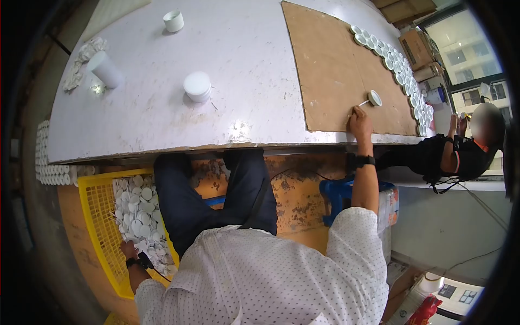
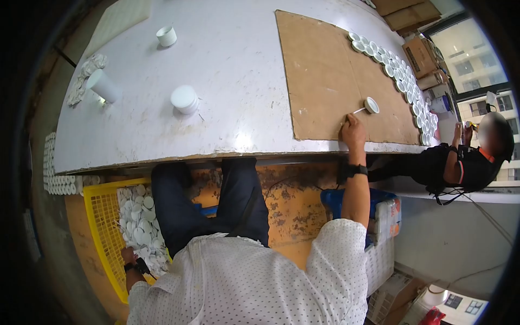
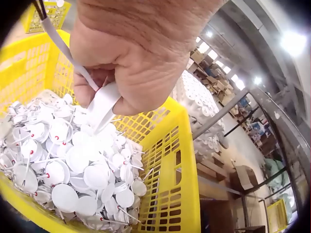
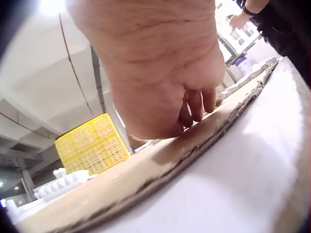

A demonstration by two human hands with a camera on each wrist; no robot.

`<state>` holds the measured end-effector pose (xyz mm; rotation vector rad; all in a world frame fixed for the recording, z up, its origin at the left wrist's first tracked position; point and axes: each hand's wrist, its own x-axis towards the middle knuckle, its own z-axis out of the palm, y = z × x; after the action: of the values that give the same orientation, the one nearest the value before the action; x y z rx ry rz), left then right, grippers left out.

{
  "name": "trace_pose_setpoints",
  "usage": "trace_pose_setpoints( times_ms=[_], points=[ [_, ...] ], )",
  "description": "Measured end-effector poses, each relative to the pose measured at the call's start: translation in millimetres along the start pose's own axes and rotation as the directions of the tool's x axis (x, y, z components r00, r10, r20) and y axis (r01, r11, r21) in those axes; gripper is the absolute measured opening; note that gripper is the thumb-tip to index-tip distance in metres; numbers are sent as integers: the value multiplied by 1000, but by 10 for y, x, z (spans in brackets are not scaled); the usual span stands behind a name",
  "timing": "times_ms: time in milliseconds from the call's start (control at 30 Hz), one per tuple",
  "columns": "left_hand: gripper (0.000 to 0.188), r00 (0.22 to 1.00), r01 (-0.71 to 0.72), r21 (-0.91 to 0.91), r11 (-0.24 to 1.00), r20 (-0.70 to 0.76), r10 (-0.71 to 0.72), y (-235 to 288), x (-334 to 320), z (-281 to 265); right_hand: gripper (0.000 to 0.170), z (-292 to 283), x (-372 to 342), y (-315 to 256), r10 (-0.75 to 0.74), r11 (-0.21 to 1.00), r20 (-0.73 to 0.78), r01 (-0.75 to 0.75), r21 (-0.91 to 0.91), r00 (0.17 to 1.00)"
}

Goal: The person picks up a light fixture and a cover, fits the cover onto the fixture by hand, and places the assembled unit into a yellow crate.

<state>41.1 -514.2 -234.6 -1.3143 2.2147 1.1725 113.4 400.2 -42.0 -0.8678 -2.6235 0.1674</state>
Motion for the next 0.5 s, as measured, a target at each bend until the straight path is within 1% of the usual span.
trace_pose_setpoints(
  times_ms=[67,100,133,167,200,233,267,300,333,367,400,433,467,500],
  points=[
    [45,999,35,59,998,29,-37,-33,108,96,26,-27,-201,-269,-21,1000,-19,22,10,1000],
    [51,999,31,66,997,9,-31,44,24,164,23,-61,-298,-436,-54,997,-47,57,59,997],
    [51,999,35,59,998,7,-36,80,43,201,21,-76,-365,-569,-90,989,-77,98,108,993],
    [55,1000,-2,85,996,21,0,74,60,234,18,-41,-437,-630,-151,981,-99,161,107,984],
    [58,999,-37,112,993,35,33,19,71,248,18,-64,-515,-742,-162,979,-96,172,109,982],
    [58,999,-28,103,994,30,25,-52,93,251,18,-108,-584,-882,-176,971,-73,186,150,982],
    [47,997,-81,123,989,22,79,-125,147,249,17,-142,-648,-1008,-190,962,-50,196,192,980],
    [36,991,-134,147,980,15,134,-186,211,259,15,-150,-708,-1103,-162,951,-50,169,260,986],
    [26,982,-188,171,967,11,189,-259,325,294,15,-144,-717,-1134,-169,949,-48,175,262,984],
    [45,950,-288,338,896,-18,312,-744,1024,286,20,-137,-721,-1158,-39,960,-21,43,277,999],
    [45,951,-286,335,898,-20,310,-728,918,270,26,-130,-725,-1175,93,953,6,-91,287,996],
    [42,931,-335,403,852,2,365,-659,717,253,26,-121,-702,-1168,90,953,5,-88,289,996],
    [39,908,-383,465,799,27,419,-590,600,244,33,-107,-635,-1131,125,952,-109,-88,294,986],
    [39,906,-384,458,802,18,423,-581,587,263,40,-80,-546,-1085,157,949,-224,-84,304,962]
  ],
)
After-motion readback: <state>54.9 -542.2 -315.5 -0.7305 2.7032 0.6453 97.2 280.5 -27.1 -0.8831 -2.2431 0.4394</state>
